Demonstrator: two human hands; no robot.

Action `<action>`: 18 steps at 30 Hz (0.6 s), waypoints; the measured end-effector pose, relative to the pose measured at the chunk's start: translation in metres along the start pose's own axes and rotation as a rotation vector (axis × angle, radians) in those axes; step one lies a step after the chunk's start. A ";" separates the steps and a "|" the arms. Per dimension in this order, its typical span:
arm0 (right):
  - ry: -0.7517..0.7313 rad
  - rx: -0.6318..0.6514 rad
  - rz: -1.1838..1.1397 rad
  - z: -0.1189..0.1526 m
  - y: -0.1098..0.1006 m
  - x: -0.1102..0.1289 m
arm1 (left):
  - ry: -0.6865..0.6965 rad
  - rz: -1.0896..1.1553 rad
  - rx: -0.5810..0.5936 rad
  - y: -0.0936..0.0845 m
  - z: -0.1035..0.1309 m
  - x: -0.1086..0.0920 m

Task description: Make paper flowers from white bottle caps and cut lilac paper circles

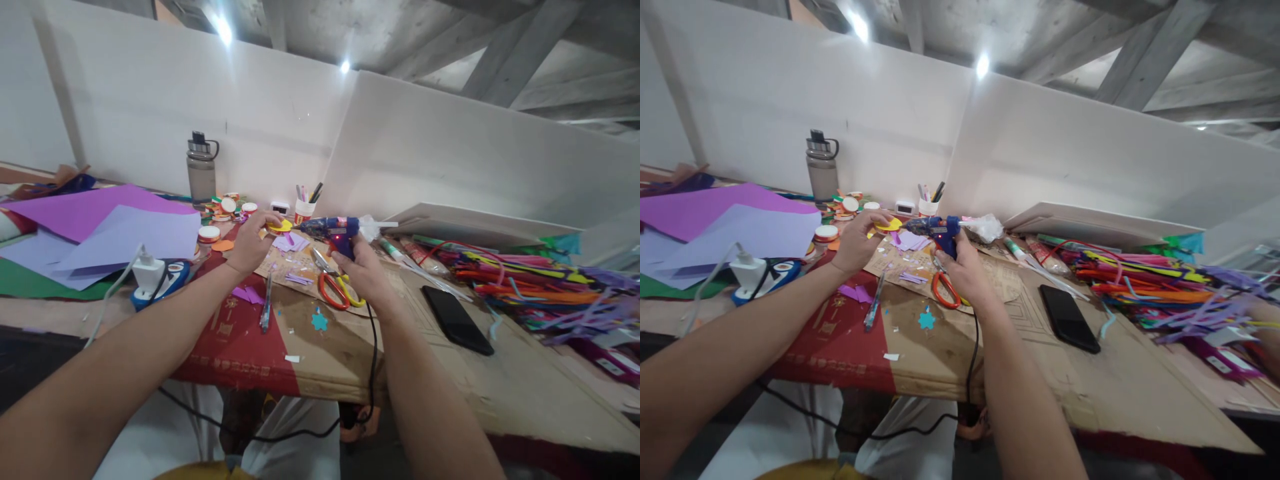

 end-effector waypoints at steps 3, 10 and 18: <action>-0.019 -0.001 0.038 0.000 -0.002 -0.001 | 0.016 -0.031 -0.004 -0.001 -0.001 -0.001; 0.009 -0.002 0.070 0.001 -0.002 0.001 | -0.041 0.021 -0.018 -0.001 0.000 0.004; 0.383 -0.139 0.052 -0.011 -0.018 -0.050 | -0.175 0.036 -0.008 0.004 0.003 0.010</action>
Point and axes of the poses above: each hand's wrist, its own z-axis away from the middle knuckle, its own y-axis out of the palm, x = y × z, the point moved 2 cm from there along -z, towards the middle knuckle, and after that the axes turned 2 degrees about z, right-handed, at the moved point
